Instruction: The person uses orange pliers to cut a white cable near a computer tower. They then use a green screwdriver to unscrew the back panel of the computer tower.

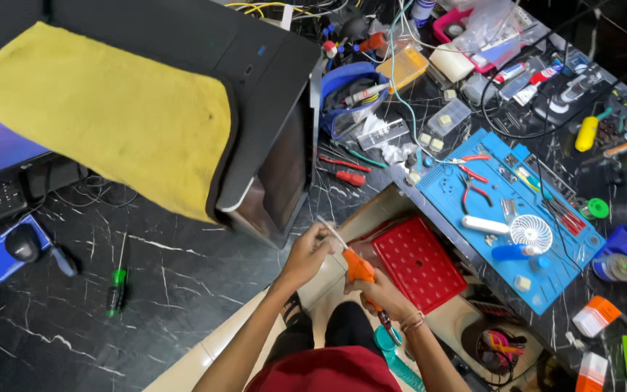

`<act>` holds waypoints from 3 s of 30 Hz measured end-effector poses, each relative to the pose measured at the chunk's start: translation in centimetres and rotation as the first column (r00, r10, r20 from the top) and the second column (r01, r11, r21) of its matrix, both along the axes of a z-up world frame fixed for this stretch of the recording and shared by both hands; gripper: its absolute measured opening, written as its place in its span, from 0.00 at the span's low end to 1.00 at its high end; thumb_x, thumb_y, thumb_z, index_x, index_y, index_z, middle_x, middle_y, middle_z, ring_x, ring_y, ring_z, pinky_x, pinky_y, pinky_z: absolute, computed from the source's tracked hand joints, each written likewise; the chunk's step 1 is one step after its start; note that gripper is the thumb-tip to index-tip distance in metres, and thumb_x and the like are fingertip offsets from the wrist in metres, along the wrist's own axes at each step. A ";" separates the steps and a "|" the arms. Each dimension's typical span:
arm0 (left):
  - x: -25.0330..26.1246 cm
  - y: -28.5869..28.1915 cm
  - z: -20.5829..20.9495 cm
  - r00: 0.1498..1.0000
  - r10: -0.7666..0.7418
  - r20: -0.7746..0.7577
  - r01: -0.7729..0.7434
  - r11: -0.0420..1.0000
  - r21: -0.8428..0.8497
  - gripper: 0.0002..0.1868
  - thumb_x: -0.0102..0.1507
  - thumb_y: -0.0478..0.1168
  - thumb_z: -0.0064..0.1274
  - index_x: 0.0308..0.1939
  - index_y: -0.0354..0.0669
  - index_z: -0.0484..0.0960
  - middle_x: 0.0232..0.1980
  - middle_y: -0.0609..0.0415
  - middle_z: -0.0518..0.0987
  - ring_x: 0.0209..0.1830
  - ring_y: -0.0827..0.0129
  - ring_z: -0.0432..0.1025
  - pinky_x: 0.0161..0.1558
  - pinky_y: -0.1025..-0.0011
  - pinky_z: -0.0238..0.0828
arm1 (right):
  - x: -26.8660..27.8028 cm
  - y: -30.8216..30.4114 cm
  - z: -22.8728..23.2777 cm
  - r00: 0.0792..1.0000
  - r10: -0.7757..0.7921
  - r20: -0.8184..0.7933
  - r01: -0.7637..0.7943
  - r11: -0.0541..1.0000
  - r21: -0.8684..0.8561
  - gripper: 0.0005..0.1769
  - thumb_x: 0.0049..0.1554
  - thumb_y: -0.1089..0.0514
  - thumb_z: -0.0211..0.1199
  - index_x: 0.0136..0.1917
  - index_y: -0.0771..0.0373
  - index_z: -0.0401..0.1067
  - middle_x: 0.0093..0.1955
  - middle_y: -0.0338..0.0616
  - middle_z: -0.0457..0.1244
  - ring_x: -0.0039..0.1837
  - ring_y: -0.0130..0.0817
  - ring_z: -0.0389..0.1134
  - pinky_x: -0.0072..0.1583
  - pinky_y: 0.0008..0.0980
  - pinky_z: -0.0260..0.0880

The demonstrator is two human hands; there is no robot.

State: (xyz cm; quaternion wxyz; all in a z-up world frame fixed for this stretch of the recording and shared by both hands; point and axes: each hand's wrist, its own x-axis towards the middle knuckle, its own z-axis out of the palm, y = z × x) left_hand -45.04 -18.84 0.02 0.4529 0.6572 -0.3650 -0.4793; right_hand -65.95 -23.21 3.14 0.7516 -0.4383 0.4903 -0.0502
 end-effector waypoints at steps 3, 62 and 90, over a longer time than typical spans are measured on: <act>1.0 -3.5 1.8 0.998 0.048 0.044 -0.046 0.998 -0.036 0.26 0.65 0.39 0.52 0.69 0.47 0.77 0.67 0.46 0.83 0.56 0.54 0.83 0.56 0.60 0.80 | 1.6 -2.8 3.7 0.998 0.046 0.037 -0.044 0.997 -0.058 0.10 0.53 0.64 0.69 0.49 0.68 0.78 0.19 0.52 0.54 0.18 0.38 0.55 0.22 0.30 0.49; -2.4 -24.8 -0.3 0.424 0.819 -0.386 -0.549 0.572 0.610 0.23 0.60 0.48 0.63 0.53 0.43 0.75 0.49 0.54 0.78 0.49 0.65 0.78 0.51 0.71 0.73 | 7.8 -28.8 -1.6 0.794 0.549 -0.260 -0.460 0.823 0.333 0.16 0.54 0.53 0.62 0.43 0.72 0.75 0.34 0.52 0.65 0.23 0.38 0.56 0.28 0.33 0.52; -7.9 6.8 -6.7 0.795 0.416 -0.442 -0.230 0.881 0.414 0.47 0.58 0.61 0.69 0.74 0.40 0.72 0.69 0.43 0.79 0.56 0.61 0.82 0.53 0.70 0.80 | -2.0 6.9 -4.4 0.990 -0.054 -0.130 0.071 0.989 0.128 0.44 0.54 0.58 0.69 0.76 0.78 0.54 0.51 0.52 0.48 0.31 0.38 0.59 0.30 0.39 0.58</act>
